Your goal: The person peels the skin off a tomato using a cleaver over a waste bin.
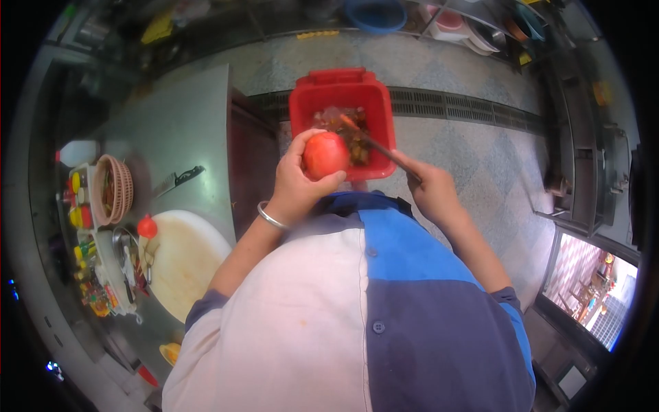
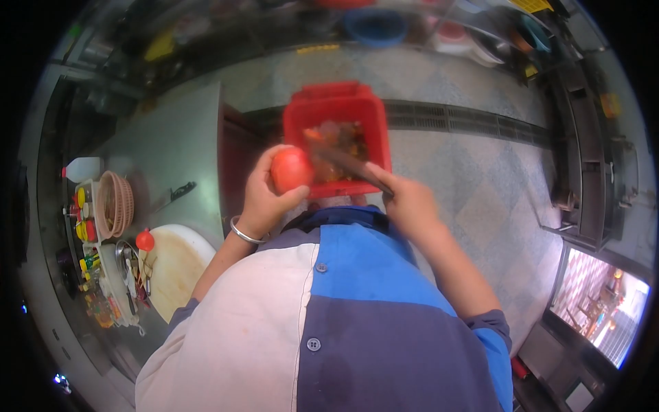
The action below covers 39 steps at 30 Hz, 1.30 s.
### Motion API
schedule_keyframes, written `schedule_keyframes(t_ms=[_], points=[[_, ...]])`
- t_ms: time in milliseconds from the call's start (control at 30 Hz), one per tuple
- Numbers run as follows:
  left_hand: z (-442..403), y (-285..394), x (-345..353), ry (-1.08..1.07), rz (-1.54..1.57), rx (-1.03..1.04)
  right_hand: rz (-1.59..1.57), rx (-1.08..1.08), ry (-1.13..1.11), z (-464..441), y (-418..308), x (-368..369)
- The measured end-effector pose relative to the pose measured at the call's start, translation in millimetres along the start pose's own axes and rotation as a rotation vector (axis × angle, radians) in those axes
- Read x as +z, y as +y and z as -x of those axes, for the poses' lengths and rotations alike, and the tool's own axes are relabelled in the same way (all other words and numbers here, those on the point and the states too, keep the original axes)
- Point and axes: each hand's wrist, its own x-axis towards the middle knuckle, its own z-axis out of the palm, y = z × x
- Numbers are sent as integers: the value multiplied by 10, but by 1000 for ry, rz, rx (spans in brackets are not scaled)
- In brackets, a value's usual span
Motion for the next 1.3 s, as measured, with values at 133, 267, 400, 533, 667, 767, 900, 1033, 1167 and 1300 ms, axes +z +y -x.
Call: schedule_keyframes(t_ms=[133, 267, 400, 533, 667, 767, 900, 1033, 1167, 1300], points=[[7, -45, 26, 1, 354, -149, -116, -109, 22, 74, -124, -44], [-29, -208, 50, -24, 482, -129, 95, -289, 95, 128, -393, -115], [-117, -531, 49, -52, 273, 17, 280, -401, 191, 119, -448, -99], [-133, -493, 110, -82, 504, -118, 325, -431, 235, 106, -440, -99], [-99, -399, 127, -48, 544, -164, 347, -425, 230, 101, -408, -84], [-71, -285, 64, -21, 483, -185, 312, -361, 220, 92, -398, -87], [11, -103, 102, -29, 237, 38, 185, -271, 224, 11, -100, -31], [0, -238, 59, -13, 255, -62, 227, -324, 147, 81, -284, -197], [-67, -240, 69, -70, 309, -179, 298, -377, 143, 103, -499, -267], [-71, -227, 60, -89, 380, -182, 313, -346, 116, 98, -499, -234]])
